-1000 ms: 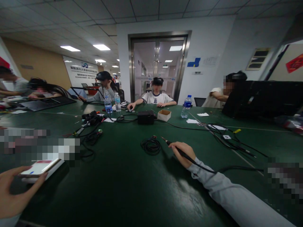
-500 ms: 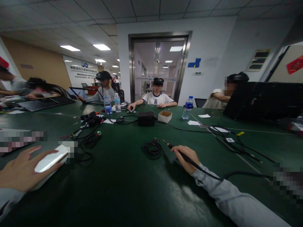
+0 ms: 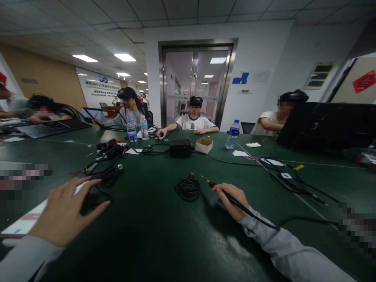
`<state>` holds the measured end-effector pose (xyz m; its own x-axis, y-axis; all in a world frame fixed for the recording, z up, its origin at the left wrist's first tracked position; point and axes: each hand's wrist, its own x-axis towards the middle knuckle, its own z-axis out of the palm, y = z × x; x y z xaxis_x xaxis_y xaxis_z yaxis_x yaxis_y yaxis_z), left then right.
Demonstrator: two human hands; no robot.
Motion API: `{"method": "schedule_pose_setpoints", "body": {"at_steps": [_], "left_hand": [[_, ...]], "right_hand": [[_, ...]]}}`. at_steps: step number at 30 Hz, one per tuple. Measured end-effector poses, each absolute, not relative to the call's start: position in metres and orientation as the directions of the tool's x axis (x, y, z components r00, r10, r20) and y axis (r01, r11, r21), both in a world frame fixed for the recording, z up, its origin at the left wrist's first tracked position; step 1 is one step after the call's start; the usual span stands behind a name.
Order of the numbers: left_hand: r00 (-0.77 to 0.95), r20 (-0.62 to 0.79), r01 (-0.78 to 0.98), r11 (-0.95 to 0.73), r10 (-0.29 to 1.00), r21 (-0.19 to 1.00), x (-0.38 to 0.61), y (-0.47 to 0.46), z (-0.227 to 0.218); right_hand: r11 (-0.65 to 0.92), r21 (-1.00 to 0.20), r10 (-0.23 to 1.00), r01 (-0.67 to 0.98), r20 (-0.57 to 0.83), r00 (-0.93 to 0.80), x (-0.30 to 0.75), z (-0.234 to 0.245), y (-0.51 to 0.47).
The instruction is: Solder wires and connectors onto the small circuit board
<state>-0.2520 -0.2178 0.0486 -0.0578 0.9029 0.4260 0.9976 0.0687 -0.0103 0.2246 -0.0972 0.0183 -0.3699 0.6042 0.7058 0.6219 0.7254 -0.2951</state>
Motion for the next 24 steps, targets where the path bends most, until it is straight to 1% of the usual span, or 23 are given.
{"method": "schedule_pose_setpoints", "body": {"at_steps": [1,2,6,8,10,13,16,19,24], "left_hand": [[-0.034,0.45,0.999,0.038,0.892,0.0,-0.223,-0.212,0.051],[0.005,0.439,1.0,-0.011,0.898,0.011,-0.196,-0.205,0.051],[0.187,0.257,0.975,-0.212,0.948,0.071,-0.102,-0.172,0.039],[0.251,0.165,0.958,-0.269,0.954,0.097,-0.065,-0.155,0.032],[0.303,0.114,0.94,-0.316,0.946,0.127,-0.034,-0.14,0.026],[0.372,0.121,0.907,-0.388,0.92,0.166,0.0,-0.124,0.02],[0.398,0.12,0.888,-0.415,0.91,0.199,0.015,-0.114,0.014],[0.414,0.125,0.878,-0.432,0.902,0.206,0.011,-0.109,0.011],[0.42,0.139,0.877,-0.44,0.897,0.193,-0.012,-0.104,0.01]], "right_hand": [[0.725,-0.296,0.604,0.622,0.706,-0.369,0.225,0.018,-0.097],[0.726,-0.296,0.603,0.621,0.708,-0.368,0.225,0.019,-0.097],[0.732,-0.292,0.592,0.615,0.72,-0.363,0.225,0.018,-0.097],[0.729,-0.293,0.59,0.619,0.727,-0.352,0.225,0.018,-0.096],[0.721,-0.299,0.594,0.625,0.732,-0.334,0.225,0.017,-0.095],[0.699,-0.33,0.617,0.634,0.726,-0.303,0.227,0.016,-0.094],[0.685,-0.362,0.638,0.632,0.718,-0.279,0.228,0.015,-0.094],[0.68,-0.381,0.654,0.627,0.702,-0.282,0.227,0.016,-0.094],[0.697,-0.362,0.64,0.619,0.703,-0.31,0.226,0.019,-0.095]]}}
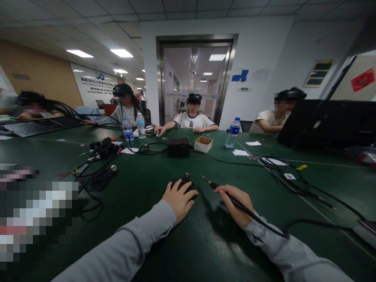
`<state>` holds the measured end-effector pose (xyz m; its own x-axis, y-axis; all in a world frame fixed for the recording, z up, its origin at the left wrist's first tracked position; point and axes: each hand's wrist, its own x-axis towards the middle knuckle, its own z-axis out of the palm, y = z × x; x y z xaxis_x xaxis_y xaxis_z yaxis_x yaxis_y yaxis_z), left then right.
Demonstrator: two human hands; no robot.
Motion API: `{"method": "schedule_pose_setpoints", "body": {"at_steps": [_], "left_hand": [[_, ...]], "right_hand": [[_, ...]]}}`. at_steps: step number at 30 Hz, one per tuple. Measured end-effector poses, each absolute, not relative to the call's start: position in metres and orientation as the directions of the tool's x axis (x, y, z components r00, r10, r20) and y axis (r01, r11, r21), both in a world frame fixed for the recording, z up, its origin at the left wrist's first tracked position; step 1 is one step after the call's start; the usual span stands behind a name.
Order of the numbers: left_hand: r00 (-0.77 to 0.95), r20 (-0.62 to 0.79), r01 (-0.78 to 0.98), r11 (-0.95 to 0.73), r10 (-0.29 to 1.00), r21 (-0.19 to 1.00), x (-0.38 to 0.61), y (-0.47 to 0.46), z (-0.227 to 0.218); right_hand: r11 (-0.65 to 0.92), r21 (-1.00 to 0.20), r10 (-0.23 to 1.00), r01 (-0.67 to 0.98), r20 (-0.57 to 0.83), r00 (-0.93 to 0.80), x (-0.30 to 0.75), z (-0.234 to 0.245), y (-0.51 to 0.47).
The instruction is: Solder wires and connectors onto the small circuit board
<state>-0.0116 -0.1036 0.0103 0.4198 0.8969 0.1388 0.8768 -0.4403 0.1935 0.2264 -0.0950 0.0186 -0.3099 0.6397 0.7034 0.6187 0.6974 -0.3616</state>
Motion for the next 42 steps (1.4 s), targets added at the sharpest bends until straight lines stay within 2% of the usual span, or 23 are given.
{"method": "schedule_pose_setpoints", "body": {"at_steps": [6,11,15,17,22,27,33,42], "left_hand": [[0.387,0.178,0.868,-0.423,0.905,0.26,-0.03,-0.096,0.022],[0.156,0.273,0.902,-0.249,0.949,0.352,-0.04,-0.066,0.028],[0.004,0.11,0.904,-0.051,0.994,0.424,-0.039,-0.039,0.02],[-0.028,0.071,0.894,-0.007,0.997,0.449,-0.034,-0.032,0.015],[0.045,0.124,0.9,-0.094,0.991,0.425,-0.016,-0.027,0.011],[0.134,0.075,0.903,-0.153,0.988,0.401,-0.01,-0.024,0.016],[0.218,0.114,0.85,-0.246,0.969,0.467,-0.015,-0.018,0.013],[0.166,0.156,0.865,-0.22,0.974,0.451,-0.008,-0.015,0.01]], "right_hand": [[0.698,-0.362,0.64,0.617,0.701,-0.313,0.225,0.02,-0.095],[0.705,-0.354,0.635,0.615,0.701,-0.324,0.222,0.019,-0.094],[0.704,-0.348,0.637,0.619,0.695,-0.333,0.221,0.018,-0.093],[0.705,-0.348,0.635,0.618,0.698,-0.331,0.221,0.018,-0.093],[0.721,-0.347,0.62,0.6,0.711,-0.333,0.221,0.02,-0.093],[0.722,-0.354,0.62,0.595,0.713,-0.328,0.22,0.02,-0.094],[0.718,-0.353,0.622,0.6,0.712,-0.325,0.22,0.02,-0.095],[0.744,-0.317,0.59,0.588,0.724,-0.356,0.218,0.019,-0.095]]}}
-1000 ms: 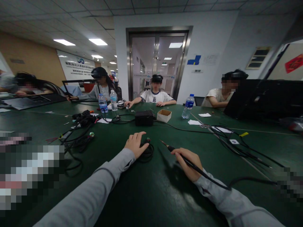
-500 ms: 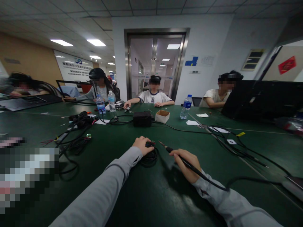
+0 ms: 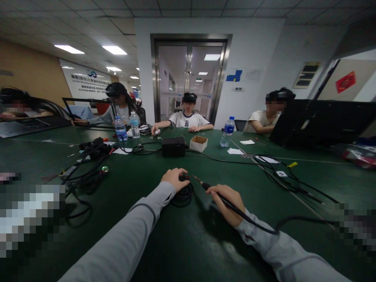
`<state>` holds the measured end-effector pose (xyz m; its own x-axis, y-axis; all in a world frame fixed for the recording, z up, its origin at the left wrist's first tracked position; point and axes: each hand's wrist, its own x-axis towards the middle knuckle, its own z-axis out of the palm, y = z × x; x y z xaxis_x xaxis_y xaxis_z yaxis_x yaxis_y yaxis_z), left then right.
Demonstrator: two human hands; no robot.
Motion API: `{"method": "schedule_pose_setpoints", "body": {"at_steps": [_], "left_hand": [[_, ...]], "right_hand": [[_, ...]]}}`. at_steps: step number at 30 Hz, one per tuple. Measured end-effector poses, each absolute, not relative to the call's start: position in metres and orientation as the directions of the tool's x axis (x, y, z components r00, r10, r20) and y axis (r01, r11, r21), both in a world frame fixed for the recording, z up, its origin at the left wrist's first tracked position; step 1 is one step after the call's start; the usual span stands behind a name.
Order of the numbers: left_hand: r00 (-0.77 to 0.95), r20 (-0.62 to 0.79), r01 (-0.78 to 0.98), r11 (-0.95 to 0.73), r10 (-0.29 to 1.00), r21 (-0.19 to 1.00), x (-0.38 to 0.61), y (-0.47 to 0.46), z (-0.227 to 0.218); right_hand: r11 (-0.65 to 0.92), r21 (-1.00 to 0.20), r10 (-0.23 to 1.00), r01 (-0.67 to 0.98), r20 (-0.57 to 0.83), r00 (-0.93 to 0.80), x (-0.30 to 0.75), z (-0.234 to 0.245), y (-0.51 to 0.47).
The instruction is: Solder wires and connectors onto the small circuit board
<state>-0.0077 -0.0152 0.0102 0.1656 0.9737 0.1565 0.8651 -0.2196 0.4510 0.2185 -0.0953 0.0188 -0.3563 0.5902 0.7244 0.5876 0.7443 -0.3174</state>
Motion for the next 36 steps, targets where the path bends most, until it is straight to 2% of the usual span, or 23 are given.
{"method": "schedule_pose_setpoints", "body": {"at_steps": [12,23,30,36], "left_hand": [[0.04,0.09,0.799,-0.086,0.995,0.595,0.009,-0.008,0.004],[0.023,0.179,0.775,-0.131,0.984,0.618,0.004,-0.02,0.007],[0.074,0.289,0.803,-0.229,0.955,0.551,0.004,-0.023,0.007],[0.103,0.314,0.796,-0.268,0.944,0.543,0.004,-0.022,0.005]], "right_hand": [[0.766,-0.299,0.566,0.569,0.734,-0.377,0.218,0.02,-0.096],[0.801,-0.25,0.512,0.544,0.757,-0.406,0.216,0.02,-0.099],[0.818,-0.214,0.492,0.534,0.741,-0.457,0.215,0.021,-0.101],[0.813,-0.212,0.511,0.542,0.706,-0.489,0.213,0.022,-0.102]]}}
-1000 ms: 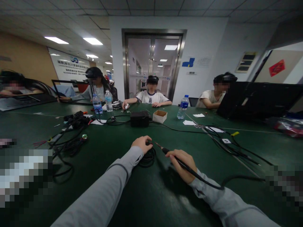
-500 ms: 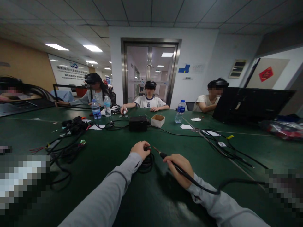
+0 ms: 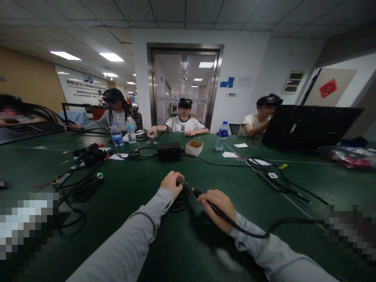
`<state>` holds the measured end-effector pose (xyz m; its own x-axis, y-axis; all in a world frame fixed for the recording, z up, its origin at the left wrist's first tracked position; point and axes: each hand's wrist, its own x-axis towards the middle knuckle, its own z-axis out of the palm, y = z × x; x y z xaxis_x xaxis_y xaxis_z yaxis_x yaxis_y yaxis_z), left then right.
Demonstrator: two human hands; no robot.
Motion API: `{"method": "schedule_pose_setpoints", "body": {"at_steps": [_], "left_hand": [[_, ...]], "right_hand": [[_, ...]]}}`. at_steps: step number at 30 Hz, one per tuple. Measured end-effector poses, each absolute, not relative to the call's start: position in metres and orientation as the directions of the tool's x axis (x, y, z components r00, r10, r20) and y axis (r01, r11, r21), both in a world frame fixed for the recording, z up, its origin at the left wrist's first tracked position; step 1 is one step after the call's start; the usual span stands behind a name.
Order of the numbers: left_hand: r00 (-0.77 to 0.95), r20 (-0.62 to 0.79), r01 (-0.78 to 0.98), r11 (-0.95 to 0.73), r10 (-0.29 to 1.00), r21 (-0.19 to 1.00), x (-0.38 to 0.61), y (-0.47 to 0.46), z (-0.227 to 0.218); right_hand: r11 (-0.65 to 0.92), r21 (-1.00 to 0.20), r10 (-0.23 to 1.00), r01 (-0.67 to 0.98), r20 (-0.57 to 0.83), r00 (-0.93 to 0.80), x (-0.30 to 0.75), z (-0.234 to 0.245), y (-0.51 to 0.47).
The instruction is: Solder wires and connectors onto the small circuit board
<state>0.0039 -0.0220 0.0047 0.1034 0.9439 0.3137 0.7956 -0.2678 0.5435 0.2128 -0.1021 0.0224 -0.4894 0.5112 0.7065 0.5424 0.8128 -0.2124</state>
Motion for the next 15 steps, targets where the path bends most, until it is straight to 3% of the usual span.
{"method": "schedule_pose_setpoints", "body": {"at_steps": [15], "left_hand": [[0.107,0.3,0.794,-0.263,0.948,0.548,0.0045,-0.0248,0.0075]], "right_hand": [[0.795,-0.226,0.552,0.563,0.653,-0.518,0.2125,0.0159,-0.0969]]}}
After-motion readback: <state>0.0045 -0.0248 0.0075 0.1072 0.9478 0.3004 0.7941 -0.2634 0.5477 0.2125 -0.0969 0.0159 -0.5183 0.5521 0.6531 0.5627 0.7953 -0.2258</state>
